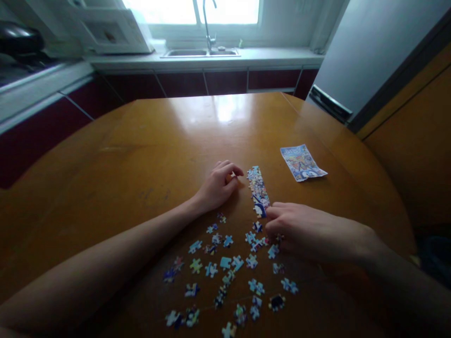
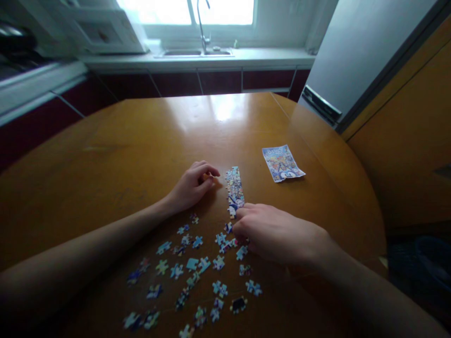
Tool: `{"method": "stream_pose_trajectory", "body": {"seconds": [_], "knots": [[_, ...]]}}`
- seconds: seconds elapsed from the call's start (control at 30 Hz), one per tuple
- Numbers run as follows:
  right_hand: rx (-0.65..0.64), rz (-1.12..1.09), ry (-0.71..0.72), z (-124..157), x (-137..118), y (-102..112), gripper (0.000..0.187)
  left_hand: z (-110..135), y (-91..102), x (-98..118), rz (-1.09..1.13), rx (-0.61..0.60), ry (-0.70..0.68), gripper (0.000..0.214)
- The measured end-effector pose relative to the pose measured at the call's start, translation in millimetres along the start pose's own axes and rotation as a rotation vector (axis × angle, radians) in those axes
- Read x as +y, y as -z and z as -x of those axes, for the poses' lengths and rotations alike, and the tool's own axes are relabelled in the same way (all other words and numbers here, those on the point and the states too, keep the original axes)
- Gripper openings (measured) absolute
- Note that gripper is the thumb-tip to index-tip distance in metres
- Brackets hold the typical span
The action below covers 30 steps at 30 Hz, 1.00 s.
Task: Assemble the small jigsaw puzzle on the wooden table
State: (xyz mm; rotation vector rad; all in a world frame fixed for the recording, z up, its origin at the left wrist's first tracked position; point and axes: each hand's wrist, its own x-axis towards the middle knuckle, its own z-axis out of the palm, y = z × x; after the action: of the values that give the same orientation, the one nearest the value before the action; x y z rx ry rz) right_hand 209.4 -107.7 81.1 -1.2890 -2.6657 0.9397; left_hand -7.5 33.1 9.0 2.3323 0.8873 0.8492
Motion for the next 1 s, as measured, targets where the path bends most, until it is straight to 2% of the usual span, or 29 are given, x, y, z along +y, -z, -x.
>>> {"method": "stream_pose_trajectory", "body": {"seconds": [0.33, 0.5, 0.7, 0.9, 1.0], "knots": [[-0.056, 0.030, 0.038, -6.0, -3.4, -9.7, 0.007, 0.4, 0.7, 1.0, 0.017, -0.005, 0.016, 0.018], [-0.043, -0.004, 0.067, -9.3, -5.6, -4.5, 0.007, 0.5, 0.8, 1.7, 0.014, 0.000, 0.012, 0.018], [0.197, -0.038, 0.015, -21.8, 7.9, 1.0, 0.007, 0.1, 0.4, 1.6, 0.008, 0.008, 0.005, 0.018], [0.477, -0.059, -0.091, -39.0, 41.1, -8.6, 0.006, -0.1, 0.2, 1.2, -0.001, 0.005, 0.004, 0.018], [0.564, -0.091, -0.146, -43.1, 50.3, -12.4, 0.006, 0.0, -0.1, 0.5, 0.006, 0.006, 0.002, 0.019]]}}
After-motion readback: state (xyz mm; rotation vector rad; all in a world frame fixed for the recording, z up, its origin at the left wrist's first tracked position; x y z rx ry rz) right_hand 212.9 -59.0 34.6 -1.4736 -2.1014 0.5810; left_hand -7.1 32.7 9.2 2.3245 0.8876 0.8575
